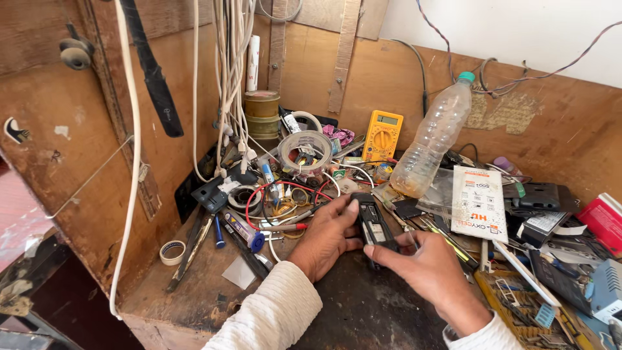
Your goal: The person sits at a cluttered repair workbench and disassembles a mobile phone. They use a small screwdriver to remove screws, pry off the back cover, take out the battery, and lift out the internal circuit board, holding the phone and its parts in both hands.
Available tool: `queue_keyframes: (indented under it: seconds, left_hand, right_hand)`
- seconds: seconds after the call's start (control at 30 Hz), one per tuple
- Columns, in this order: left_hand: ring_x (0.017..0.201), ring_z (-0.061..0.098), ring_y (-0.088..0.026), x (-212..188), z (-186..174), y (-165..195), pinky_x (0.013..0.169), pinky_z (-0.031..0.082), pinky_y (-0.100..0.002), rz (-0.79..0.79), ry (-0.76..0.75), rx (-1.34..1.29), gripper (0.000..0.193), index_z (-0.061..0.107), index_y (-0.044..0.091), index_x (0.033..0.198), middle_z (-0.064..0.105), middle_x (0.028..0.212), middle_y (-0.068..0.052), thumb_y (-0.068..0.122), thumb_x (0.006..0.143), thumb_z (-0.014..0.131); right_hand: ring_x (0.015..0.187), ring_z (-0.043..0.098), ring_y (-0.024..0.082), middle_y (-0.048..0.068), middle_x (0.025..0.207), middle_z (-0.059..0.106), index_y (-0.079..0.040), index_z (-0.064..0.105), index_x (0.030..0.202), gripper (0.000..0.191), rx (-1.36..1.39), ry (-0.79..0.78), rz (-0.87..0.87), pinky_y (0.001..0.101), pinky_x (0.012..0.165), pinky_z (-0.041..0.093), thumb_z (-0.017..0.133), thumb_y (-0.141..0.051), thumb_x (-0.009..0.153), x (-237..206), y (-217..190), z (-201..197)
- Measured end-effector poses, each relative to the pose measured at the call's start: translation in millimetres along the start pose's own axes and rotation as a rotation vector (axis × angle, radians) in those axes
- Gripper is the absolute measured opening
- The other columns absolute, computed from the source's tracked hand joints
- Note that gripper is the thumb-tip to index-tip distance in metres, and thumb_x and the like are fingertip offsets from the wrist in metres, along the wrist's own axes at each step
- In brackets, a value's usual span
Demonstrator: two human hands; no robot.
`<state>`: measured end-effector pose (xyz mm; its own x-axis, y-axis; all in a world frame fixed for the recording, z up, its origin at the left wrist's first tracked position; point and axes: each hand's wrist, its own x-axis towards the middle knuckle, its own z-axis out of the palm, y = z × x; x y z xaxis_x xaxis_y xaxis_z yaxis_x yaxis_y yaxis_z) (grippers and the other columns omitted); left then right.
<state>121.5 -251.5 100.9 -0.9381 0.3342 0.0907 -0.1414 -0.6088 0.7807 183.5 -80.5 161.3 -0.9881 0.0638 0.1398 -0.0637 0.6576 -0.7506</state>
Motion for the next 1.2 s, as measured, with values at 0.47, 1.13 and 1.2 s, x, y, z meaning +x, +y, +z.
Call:
queue_keyframes:
  seconds: [0.47,1.13,1.2]
  left_hand:
    - [0.101,0.07,-0.021,3,-4,-7,0.084,0.062,-0.037,0.027,0.035,0.057,0.055,0.045,0.006,0.15,0.07,0.119,-0.013,-0.001,0.096,0.058]
    - [0.094,0.07,-0.017,5,-7,-13,0.075,0.061,-0.033,0.042,0.097,0.127,0.048,0.051,0.008,0.142,0.071,0.111,-0.008,-0.004,0.095,0.056]
    - [0.094,0.07,-0.017,5,-7,-13,0.075,0.061,-0.033,0.039,0.104,0.125,0.048,0.052,0.008,0.141,0.071,0.111,-0.008,-0.004,0.095,0.056]
  right_hand:
    - [0.052,0.054,0.015,0.006,0.064,0.065,0.004,0.079,0.087,0.058,-0.002,-0.054,0.128,0.0294,0.052,0.041,0.09,-0.048,0.064,9,5,-21]
    - [0.087,0.076,0.041,0.028,0.092,0.076,0.002,0.077,0.101,0.068,-0.667,0.192,0.202,0.0493,0.081,0.059,0.08,-0.06,0.075,27,40,-40]
    - [0.091,0.075,0.042,0.028,0.096,0.076,0.002,0.078,0.101,0.069,-0.672,0.189,0.204,0.0498,0.084,0.059,0.078,-0.061,0.075,27,43,-39]
